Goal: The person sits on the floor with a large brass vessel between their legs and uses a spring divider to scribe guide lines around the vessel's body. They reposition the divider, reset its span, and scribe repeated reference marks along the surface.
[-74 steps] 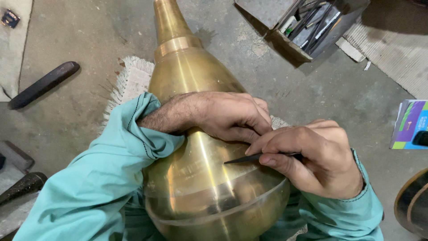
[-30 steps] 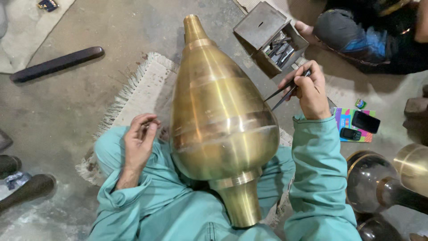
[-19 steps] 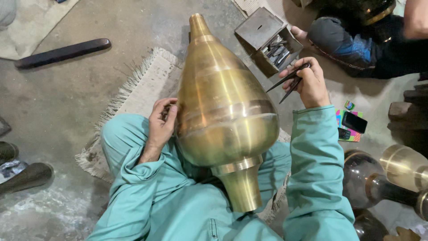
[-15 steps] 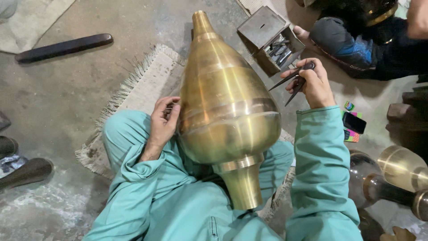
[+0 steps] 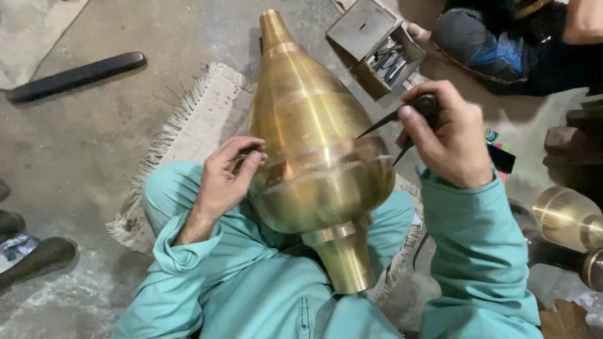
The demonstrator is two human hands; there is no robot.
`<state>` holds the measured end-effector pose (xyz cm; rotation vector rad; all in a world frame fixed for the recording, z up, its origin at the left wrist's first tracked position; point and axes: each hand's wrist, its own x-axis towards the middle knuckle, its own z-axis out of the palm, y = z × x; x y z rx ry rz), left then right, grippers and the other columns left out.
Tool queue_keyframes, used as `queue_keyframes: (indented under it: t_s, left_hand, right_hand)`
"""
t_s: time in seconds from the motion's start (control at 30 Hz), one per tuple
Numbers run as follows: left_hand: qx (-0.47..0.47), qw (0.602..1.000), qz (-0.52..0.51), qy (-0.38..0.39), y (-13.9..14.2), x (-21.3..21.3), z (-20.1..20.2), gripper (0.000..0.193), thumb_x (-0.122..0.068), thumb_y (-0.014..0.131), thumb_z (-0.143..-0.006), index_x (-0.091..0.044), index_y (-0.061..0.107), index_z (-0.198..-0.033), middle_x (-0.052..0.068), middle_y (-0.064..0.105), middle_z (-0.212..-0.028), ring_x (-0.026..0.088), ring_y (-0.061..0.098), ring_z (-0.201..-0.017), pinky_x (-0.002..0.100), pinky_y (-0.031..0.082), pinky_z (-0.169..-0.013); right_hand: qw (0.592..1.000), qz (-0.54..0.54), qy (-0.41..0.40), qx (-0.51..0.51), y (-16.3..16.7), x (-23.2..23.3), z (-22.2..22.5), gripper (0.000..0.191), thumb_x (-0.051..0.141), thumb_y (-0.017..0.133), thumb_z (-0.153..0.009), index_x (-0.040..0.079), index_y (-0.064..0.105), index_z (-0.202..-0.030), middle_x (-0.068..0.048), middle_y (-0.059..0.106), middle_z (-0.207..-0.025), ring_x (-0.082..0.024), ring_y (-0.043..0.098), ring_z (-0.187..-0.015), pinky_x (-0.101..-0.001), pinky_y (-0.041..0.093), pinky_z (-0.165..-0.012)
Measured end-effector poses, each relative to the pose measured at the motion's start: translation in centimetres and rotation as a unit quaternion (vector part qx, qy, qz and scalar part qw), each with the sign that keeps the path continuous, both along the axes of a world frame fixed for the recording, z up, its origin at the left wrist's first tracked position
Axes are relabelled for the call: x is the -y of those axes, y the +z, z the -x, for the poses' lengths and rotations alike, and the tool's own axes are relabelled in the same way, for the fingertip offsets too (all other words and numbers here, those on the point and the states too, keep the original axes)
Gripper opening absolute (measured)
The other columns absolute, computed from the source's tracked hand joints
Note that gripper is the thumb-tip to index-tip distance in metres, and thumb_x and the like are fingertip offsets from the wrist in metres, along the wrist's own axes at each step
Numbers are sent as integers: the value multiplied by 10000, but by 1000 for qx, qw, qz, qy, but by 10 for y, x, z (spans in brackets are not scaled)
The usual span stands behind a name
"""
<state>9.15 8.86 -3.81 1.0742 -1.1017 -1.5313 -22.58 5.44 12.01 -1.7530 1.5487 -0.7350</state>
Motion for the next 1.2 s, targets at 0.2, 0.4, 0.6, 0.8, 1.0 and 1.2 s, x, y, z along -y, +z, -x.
queue_keyframes:
  t_s: [0.2,0.4,0.6,0.8,1.0,1.2]
  left_hand:
    - [172,936,287,-106,59,34,20,298,-126,737,-971,-17,672,-1240,145,693,-1234,270,716,-1112,355,575,-964]
    - [103,934,294,-176,80,46,46,344,-274,726,-1007,-21,675,-1234,124,736,-1087,210,745,-1001,337,591,-871]
    - [106,931,204,-285,70,36,67,307,-346,753,-973,-39,753,-972,118,670,-720,143,596,-650,335,494,-579]
    - [84,935,238,-249,72,15,81,315,-354,745,-967,-49,763,-889,83,662,-646,98,613,-566,318,486,-535]
    - [54,938,244,-241,76,10,81,266,-327,737,-970,-76,800,-909,62,664,-632,56,570,-559,300,478,-521]
    - [75,941,228,-241,75,11,80,282,-317,759,-960,-57,782,-852,69,615,-577,56,527,-532,301,445,-498]
  right_hand:
    - [997,-13,67,25,14,-4,-41,155,56,630,-1060,-14,561,-1180,-44,673,-823,-81,691,-725,-237,558,-621]
    - [987,-68,107,93,5,-4,-45,129,94,598,-1087,13,537,-1167,-14,628,-774,-63,625,-670,-228,504,-580]
    - [965,-121,146,179,-11,-16,-39,142,116,592,-1083,24,536,-1176,-2,606,-878,-48,583,-745,-227,490,-636]
    - [961,-118,189,165,-11,-30,-30,165,142,588,-1076,24,533,-1178,8,607,-912,-40,556,-805,-215,470,-679]
    - [967,-91,205,124,-2,-30,-31,154,131,596,-1075,20,535,-1164,2,612,-861,-47,552,-774,-222,462,-659]
    - [958,-145,191,158,0,-28,-34,140,124,582,-1070,20,524,-1144,-6,616,-827,-46,599,-658,-221,481,-564]
